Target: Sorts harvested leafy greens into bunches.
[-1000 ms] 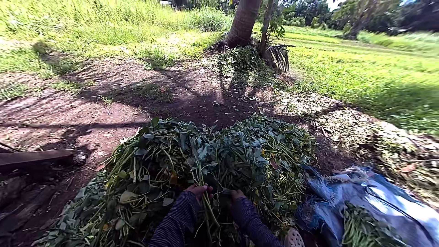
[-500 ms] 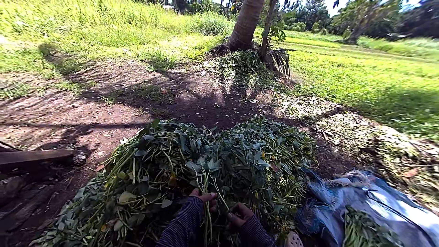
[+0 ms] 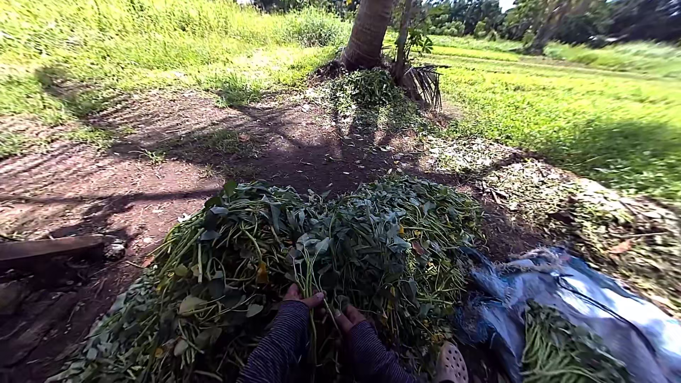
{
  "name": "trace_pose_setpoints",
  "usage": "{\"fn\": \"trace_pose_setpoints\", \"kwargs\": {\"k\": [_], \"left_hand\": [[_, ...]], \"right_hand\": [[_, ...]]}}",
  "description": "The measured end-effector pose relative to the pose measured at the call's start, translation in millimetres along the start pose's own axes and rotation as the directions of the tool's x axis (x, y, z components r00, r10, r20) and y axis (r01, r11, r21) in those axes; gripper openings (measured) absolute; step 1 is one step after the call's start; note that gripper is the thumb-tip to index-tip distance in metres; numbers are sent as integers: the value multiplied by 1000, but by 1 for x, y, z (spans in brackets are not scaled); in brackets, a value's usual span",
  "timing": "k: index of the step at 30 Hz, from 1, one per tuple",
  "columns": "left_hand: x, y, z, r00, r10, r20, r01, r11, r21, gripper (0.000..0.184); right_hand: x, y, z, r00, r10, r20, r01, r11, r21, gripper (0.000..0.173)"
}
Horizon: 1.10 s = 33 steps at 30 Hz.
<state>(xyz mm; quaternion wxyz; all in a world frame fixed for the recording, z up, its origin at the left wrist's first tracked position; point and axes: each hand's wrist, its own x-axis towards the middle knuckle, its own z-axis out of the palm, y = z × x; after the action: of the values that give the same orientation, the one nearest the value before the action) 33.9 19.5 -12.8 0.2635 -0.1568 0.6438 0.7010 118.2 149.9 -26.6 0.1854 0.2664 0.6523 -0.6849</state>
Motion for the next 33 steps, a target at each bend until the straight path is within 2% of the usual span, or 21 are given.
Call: {"fn": "trace_pose_setpoints", "kwargs": {"k": [2, 5, 9, 13, 15, 17, 19, 20, 23, 25, 28, 31, 32, 33], "left_hand": [[-1, 2, 0, 997, -15, -78, 6, 993, -118, 56], [7, 12, -11, 978, 6, -208, -54, 972, -227, 56], [7, 21, -18, 976, 35, -214, -86, 968, -236, 58], [7, 24, -19, 965, 75, -251, -132, 967, -218, 57], [7, 26, -20, 959, 96, -266, -155, 965, -210, 57], [5, 28, -18, 957, 93, -274, -155, 964, -216, 58], [3, 29, -16, 957, 81, -278, -144, 966, -214, 57], [3, 29, -15, 956, 79, -283, -143, 966, -213, 57], [1, 31, -14, 953, 83, -293, -150, 965, -213, 58], [2, 31, -15, 947, 72, -314, -146, 964, -221, 57], [2, 34, -20, 925, 62, -375, -173, 947, -271, 61], [4, 40, -28, 906, 65, -419, -194, 942, -273, 64], [5, 41, -28, 905, 63, -422, -190, 945, -266, 63], [5, 40, -27, 905, 59, -421, -179, 951, -251, 63]], "right_hand": [[-3, 0, 0, 999, -40, 4, 41, 992, -123, 32], [-10, 6, 0, 1000, -29, -10, 26, 985, -173, 33], [-15, 10, -4, 999, -16, 36, 22, 988, -155, 28], [8, 30, -22, 992, 41, 120, 17, 896, -443, 33], [15, 35, -32, 991, -70, 114, 116, 880, -461, 35], [8, 22, -35, 975, -195, 111, 223, 881, -418, 46], [-2, 7, -26, 960, -222, 171, 275, 860, -430, 59], [-4, 3, -19, 954, -232, 188, 295, 838, -459, 60], [-3, -1, 0, 941, -278, 192, 338, 758, -557, 36], [1, 3, 7, 928, -318, 194, 369, 708, -603, 30], [0, 6, 9, 948, -267, 173, 316, 720, -618, 32], [-3, 0, 2, 987, -64, 150, 143, 788, -598, 37], [-6, -2, 0, 987, -67, 144, 141, 790, -597, 40], [-9, -2, 1, 981, -136, 139, 193, 777, -599, 42]]}}
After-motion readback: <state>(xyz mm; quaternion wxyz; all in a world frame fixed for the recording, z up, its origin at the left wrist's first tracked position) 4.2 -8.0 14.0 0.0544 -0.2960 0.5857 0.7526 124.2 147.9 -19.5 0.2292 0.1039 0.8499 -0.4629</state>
